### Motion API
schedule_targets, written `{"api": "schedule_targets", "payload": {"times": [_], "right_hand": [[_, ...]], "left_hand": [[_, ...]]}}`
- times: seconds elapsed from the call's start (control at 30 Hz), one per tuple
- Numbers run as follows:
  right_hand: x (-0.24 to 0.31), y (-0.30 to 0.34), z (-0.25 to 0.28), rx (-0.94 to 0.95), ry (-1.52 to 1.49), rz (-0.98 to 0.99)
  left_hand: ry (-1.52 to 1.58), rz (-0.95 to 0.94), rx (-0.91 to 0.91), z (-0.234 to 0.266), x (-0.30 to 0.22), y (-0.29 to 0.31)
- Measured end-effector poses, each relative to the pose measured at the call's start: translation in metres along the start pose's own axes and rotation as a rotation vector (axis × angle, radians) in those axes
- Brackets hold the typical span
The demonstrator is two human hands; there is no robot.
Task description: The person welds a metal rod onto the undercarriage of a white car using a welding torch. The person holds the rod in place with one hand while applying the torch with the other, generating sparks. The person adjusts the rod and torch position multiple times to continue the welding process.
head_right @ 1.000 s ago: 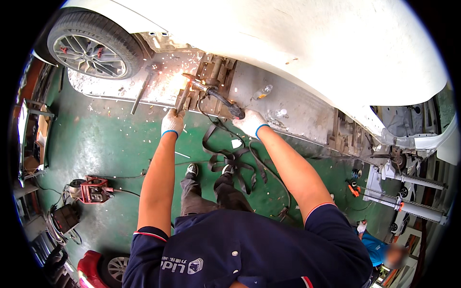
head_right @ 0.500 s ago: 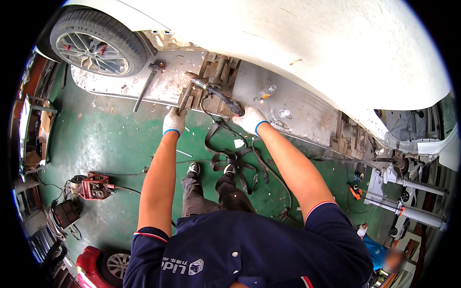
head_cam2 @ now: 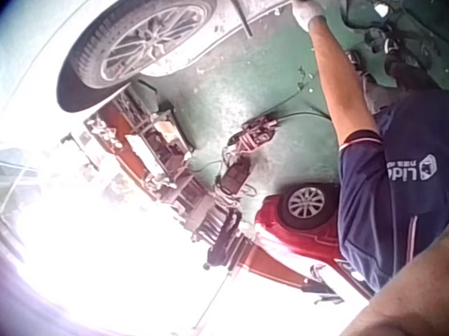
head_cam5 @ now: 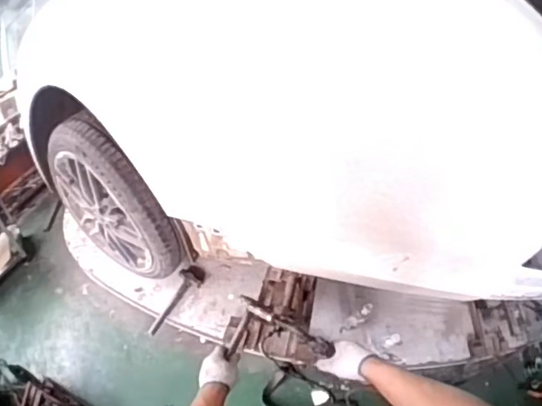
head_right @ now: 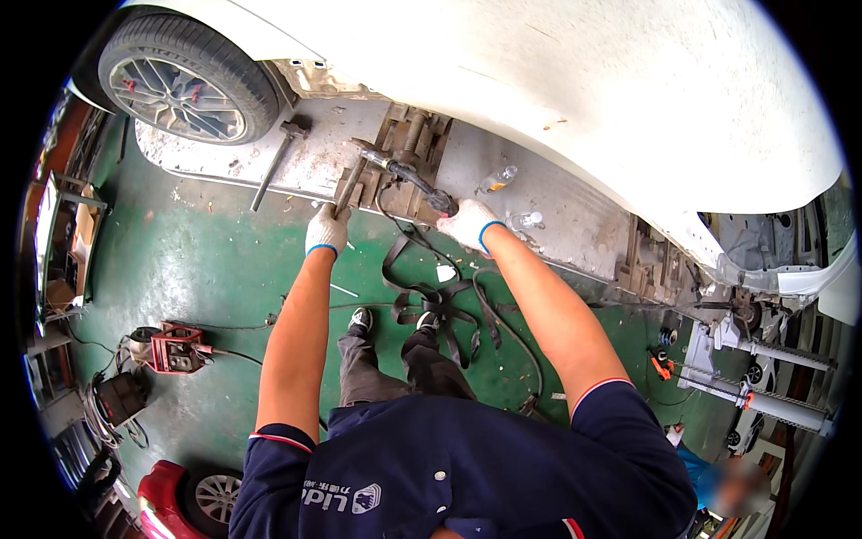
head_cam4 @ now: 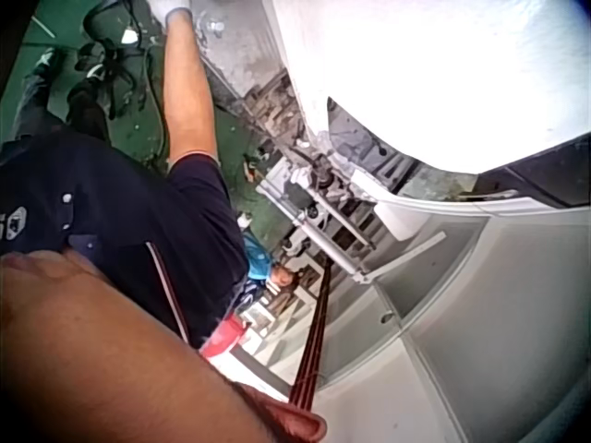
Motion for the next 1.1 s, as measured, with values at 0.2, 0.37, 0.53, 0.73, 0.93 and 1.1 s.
{"api": "schedule_targets", "payload": {"times": [0.2,0.37,0.53,0.73,0.93,1.1], "right_hand": [[0.002,-0.003,0.006,0.017,0.105,-0.010],[0.009,0.002,0.005,-0.025,0.025,0.019],[0.002,0.020,0.010,-0.082,-0.116,-0.034],[-0.010,0.016,-0.004,-0.018,-0.096,0.002],[0.002,0.019,0.000,-0.023,-0.007,-0.030],[-0.016,0.001,-0.008,-0.053,0.045,0.006]], "left_hand": [[-0.073,-0.035,0.013,-0.003,-0.003,-0.001],[-0.085,-0.258,-0.055,-0.003,-0.003,-0.005],[0.022,0.033,0.059,-0.004,0.003,-0.001],[0.011,0.061,0.040,-0.006,0.006,0.000],[-0.001,0.041,0.019,-0.009,0.012,-0.003],[0.054,0.060,0.030,-0.008,0.005,0.002]]}}
Point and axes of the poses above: each hand's wrist, its own y-axis away from the middle knuckle, its own z-axis out of the back of the hand, x = y × z, the point moved 7 cm from there along -y, towards the middle knuckle, and after that the axes turned 12 degrees about -x, right-handed, at the moved point
